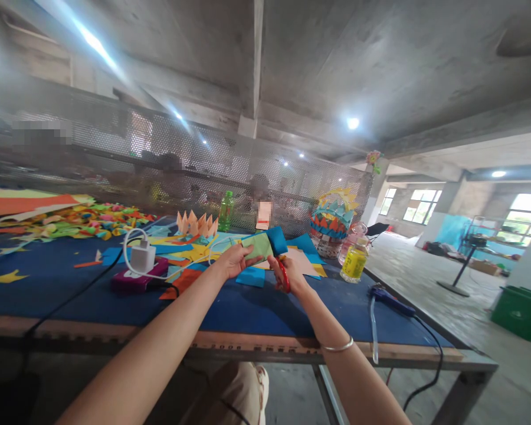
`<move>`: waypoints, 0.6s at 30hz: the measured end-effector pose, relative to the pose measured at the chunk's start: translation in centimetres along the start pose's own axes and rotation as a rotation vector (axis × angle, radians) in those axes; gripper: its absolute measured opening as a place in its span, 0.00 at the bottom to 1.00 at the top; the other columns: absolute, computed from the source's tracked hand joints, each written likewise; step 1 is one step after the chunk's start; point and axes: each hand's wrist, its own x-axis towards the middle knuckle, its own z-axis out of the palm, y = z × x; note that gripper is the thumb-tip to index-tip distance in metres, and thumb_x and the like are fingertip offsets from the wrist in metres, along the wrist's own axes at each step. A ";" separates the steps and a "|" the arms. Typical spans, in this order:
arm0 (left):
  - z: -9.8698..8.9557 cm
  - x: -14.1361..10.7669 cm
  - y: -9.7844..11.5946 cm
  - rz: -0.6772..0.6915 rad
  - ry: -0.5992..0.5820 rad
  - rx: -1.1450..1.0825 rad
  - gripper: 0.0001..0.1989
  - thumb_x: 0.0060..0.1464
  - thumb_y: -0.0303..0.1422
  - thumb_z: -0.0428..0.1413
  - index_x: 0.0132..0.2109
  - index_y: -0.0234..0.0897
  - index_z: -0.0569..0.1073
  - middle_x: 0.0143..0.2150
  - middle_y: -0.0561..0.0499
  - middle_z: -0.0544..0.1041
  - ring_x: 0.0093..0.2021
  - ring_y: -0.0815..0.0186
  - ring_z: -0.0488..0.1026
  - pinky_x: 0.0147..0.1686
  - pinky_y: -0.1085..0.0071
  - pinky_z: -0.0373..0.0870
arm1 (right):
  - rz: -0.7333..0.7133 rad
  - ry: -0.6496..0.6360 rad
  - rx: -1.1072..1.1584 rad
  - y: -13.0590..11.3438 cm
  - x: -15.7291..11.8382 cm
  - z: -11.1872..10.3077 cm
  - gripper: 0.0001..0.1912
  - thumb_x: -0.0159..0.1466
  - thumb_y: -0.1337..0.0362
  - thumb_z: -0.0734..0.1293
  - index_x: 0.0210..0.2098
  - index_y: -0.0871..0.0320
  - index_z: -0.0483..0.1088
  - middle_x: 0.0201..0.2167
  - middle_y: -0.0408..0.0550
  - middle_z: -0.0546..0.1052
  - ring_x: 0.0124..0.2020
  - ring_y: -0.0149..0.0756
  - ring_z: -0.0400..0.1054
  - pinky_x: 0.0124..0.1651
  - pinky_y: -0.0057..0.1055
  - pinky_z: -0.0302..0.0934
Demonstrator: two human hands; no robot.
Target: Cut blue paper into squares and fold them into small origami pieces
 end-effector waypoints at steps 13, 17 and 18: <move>0.8 -0.8 -0.1 -0.027 -0.005 0.067 0.10 0.61 0.29 0.55 0.48 0.32 0.71 0.44 0.47 0.74 0.38 0.66 0.75 0.35 0.67 0.76 | -0.020 -0.011 0.056 0.3 0.2 -0.3 0.28 0.62 0.38 0.58 0.28 0.59 0.67 0.11 0.37 0.63 0.10 0.28 0.60 0.12 0.23 0.54; 0.8 -0.8 -0.1 -0.025 0.000 0.071 0.08 0.61 0.29 0.55 0.47 0.31 0.71 0.43 0.48 0.75 0.37 0.67 0.75 0.34 0.69 0.75 | -0.041 0.027 0.038 -0.2 0.0 -0.5 0.26 0.59 0.39 0.60 0.24 0.57 0.64 0.10 0.38 0.64 0.10 0.29 0.60 0.15 0.24 0.55; 0.8 -0.8 -0.1 -0.024 0.003 0.071 0.08 0.61 0.28 0.55 0.47 0.31 0.71 0.43 0.48 0.75 0.37 0.67 0.75 0.34 0.69 0.75 | -0.044 0.034 0.033 -0.3 0.0 -0.5 0.26 0.59 0.40 0.61 0.24 0.57 0.64 0.10 0.39 0.64 0.11 0.29 0.60 0.16 0.24 0.55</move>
